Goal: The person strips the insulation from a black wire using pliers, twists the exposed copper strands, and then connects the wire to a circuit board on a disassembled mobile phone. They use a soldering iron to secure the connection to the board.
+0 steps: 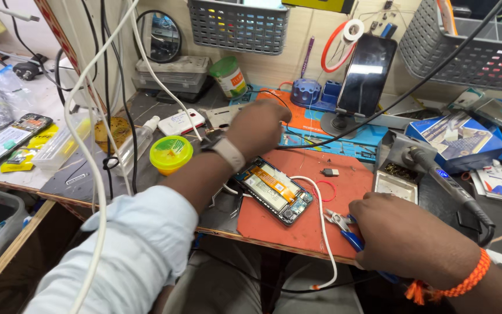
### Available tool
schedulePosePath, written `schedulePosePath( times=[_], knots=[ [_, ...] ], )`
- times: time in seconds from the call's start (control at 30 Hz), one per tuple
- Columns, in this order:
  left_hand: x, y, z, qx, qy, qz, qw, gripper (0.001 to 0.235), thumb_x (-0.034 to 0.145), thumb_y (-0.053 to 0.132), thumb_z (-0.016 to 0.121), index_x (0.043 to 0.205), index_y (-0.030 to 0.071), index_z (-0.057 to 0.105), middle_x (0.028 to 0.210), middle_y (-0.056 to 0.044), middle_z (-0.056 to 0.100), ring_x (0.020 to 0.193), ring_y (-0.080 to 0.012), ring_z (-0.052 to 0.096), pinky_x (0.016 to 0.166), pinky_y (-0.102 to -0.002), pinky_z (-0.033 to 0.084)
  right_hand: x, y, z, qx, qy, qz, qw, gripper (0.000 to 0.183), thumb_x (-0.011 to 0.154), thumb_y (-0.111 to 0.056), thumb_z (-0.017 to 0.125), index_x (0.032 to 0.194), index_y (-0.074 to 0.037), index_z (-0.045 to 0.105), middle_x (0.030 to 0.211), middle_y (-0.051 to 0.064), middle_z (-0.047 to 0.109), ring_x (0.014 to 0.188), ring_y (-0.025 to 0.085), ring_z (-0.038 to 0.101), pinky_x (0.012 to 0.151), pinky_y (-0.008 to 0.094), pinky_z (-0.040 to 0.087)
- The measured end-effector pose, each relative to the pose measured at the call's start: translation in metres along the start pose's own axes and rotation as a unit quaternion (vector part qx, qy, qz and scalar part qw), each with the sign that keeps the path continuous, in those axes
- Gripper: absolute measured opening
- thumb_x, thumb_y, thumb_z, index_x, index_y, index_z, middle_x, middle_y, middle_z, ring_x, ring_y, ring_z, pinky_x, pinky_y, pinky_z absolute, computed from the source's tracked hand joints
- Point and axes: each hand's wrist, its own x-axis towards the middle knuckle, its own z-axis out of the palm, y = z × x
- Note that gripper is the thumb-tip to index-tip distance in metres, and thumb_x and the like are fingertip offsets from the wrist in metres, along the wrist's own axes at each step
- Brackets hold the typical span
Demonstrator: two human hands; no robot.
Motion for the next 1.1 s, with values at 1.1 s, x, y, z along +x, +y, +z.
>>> schedulePosePath(
  times=[1.1],
  knots=[
    [-0.097,0.03,-0.117,-0.092,0.018,-0.141,0.986,0.015,0.086,0.021,0.071,0.089,0.006,0.074,0.078,-0.012,0.07,0.071,-0.0274,0.069,0.07,-0.039,0.054,0.036,-0.03,0.048,-0.034,0.222,0.001,0.974,0.017,0.078,-0.01,0.06,0.085,0.005,0.063,0.097,0.021,0.058,0.082,0.037,0.068,0.063,0.046,0.061]
  ],
)
